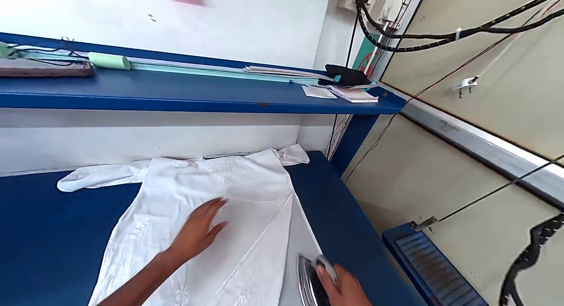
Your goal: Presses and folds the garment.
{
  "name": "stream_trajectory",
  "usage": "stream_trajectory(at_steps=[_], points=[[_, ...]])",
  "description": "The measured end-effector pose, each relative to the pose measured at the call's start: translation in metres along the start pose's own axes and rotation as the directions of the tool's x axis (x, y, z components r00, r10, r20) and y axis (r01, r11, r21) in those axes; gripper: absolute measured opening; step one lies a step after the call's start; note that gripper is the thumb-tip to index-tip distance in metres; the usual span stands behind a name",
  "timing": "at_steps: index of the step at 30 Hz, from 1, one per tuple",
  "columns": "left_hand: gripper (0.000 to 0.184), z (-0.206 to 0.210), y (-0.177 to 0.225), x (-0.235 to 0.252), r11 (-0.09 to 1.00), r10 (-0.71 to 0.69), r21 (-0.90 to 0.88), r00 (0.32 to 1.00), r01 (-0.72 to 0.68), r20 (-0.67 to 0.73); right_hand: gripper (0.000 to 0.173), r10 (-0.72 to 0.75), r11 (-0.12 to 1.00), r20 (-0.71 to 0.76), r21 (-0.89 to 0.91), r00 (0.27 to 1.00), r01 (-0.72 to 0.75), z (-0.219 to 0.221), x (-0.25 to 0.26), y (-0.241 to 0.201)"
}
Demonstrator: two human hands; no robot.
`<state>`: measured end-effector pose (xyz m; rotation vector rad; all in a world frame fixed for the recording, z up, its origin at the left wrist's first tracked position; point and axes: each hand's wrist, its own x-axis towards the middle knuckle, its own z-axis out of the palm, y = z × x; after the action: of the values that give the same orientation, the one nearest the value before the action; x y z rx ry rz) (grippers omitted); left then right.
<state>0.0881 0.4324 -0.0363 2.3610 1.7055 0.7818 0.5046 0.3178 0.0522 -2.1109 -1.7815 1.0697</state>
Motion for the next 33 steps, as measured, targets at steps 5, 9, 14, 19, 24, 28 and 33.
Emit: stream_trajectory(at_steps=[5, 9, 14, 19, 24, 28, 33], points=[[0.063, -0.053, -0.081, -0.197, 0.931, -0.319, 0.17, 0.947, 0.322, -0.044, 0.063, -0.011, 1.0, -0.073, -0.002, 0.997, 0.011, 0.009, -0.022, 0.019], [0.056, -0.07, -0.083, -0.234, 0.871, -0.461, 0.114, 0.875, 0.478, -0.146, 0.061, -0.017, 1.0, -0.103, 0.0, 0.995, 0.017, -0.006, 0.049, -0.017], [0.06, -0.054, -0.069, -0.236, 0.858, -0.461, 0.102, 0.843, 0.503, -0.276, 0.068, -0.079, 0.997, -0.194, -0.023, 0.978, 0.076, -0.025, 0.15, -0.063], [0.058, -0.056, -0.067, -0.235, 0.86, -0.476, 0.062, 0.84, 0.507, -0.261, 0.068, -0.06, 0.998, -0.213, 0.013, 0.975, 0.064, -0.032, 0.202, -0.083], [0.065, -0.06, -0.063, -0.266, 0.892, -0.433, 0.062, 0.885, 0.448, -0.171, 0.066, -0.026, 0.995, -0.13, 0.094, 0.991, 0.038, -0.027, 0.154, -0.068], [0.057, -0.089, 0.018, -0.342, 0.884, -0.446, 0.18, 0.894, 0.431, 0.05, 0.065, -0.049, 0.997, -0.005, 0.055, 0.999, 0.049, -0.009, 0.051, -0.019], [0.057, -0.107, 0.112, -0.415, 0.762, -0.629, 0.271, 0.773, 0.589, 0.088, 0.062, -0.222, 0.938, 0.315, -0.189, 0.923, 0.29, -0.007, -0.073, 0.049]])
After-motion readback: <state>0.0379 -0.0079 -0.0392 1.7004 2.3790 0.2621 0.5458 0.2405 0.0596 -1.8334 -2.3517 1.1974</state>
